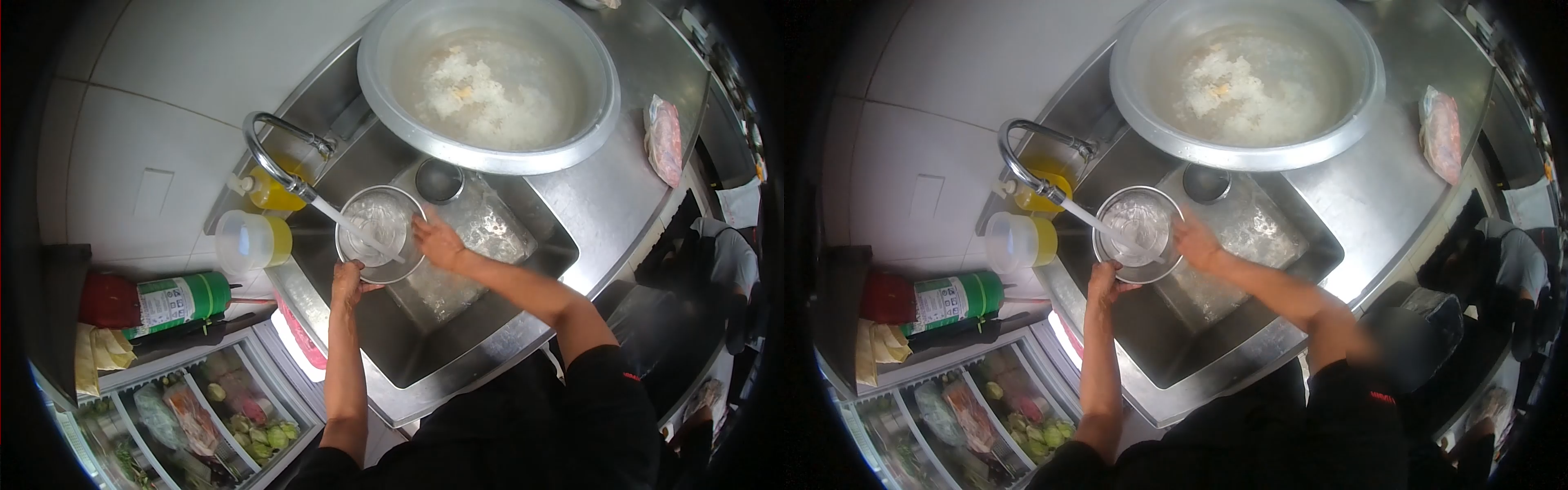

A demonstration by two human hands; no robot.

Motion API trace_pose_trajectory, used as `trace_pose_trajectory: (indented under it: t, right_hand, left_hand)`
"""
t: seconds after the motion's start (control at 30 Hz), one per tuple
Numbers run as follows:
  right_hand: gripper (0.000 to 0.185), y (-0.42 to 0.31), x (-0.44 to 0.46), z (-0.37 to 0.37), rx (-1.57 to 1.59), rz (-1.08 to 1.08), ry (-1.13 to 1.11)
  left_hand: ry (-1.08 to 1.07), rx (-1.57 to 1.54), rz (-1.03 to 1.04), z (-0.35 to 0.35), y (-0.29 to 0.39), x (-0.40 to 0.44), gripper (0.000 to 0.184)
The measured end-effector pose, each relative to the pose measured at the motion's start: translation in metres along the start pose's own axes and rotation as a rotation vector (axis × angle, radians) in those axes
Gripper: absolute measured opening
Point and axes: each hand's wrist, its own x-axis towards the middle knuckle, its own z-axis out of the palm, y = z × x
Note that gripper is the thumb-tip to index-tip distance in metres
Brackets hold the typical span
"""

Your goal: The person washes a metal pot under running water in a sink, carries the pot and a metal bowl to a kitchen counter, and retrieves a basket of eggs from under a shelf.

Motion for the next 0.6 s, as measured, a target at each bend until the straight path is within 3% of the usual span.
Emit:
trace_pose_trajectory:
  t: [0.07, 0.13, 0.2, 0.23, 0.3, 0.37, 0.4, 0.43, 0.57, 0.6]
  right_hand:
    - [0.034, 0.006, 0.0, 0.002, -0.024, -0.008, 0.033]
    - [0.034, 0.007, 0.003, 0.002, -0.053, -0.006, 0.07]
    - [0.019, -0.005, 0.006, 0.001, 0.405, -0.134, -0.055]
    - [0.019, -0.015, 0.007, 0.001, 0.409, -0.134, -0.054]
    - [0.018, -0.035, 0.018, -0.033, 0.817, 0.124, -0.03]
    - [0.025, -0.054, 0.018, -0.02, 0.876, 0.186, 0.027]
    - [0.034, -0.06, 0.017, -0.015, 0.936, 0.253, 0.069]
    - [0.031, -0.064, 0.015, -0.009, 1.015, 0.287, 0.048]
    - [0.022, -0.067, 0.001, 0.0, 0.912, 0.267, 0.011]
    - [0.022, -0.054, -0.007, 0.004, 0.812, 0.136, -0.108]
  left_hand:
    - [0.004, 0.014, -0.01, 0.005, 0.006, -0.001, 0.041]
    - [0.113, 0.194, 0.136, 0.02, 0.022, -0.016, 0.044]
    - [0.121, 0.261, 0.151, 0.03, 0.032, -0.024, 0.046]
    - [0.132, 0.325, 0.162, 0.034, 0.032, -0.026, 0.048]
    - [0.175, 0.303, 0.171, 0.055, 0.017, -0.028, 0.05]
    - [0.143, 0.132, 0.129, 0.055, 0.007, -0.011, 0.054]
    - [0.137, 0.137, 0.127, 0.053, 0.009, -0.008, 0.054]
    - [0.121, 0.228, 0.11, 0.053, 0.01, -0.005, 0.054]
    - [0.119, 0.492, 0.147, 0.038, 0.019, -0.003, 0.053]
    - [0.119, 0.494, 0.149, 0.032, 0.019, 0.0, 0.053]
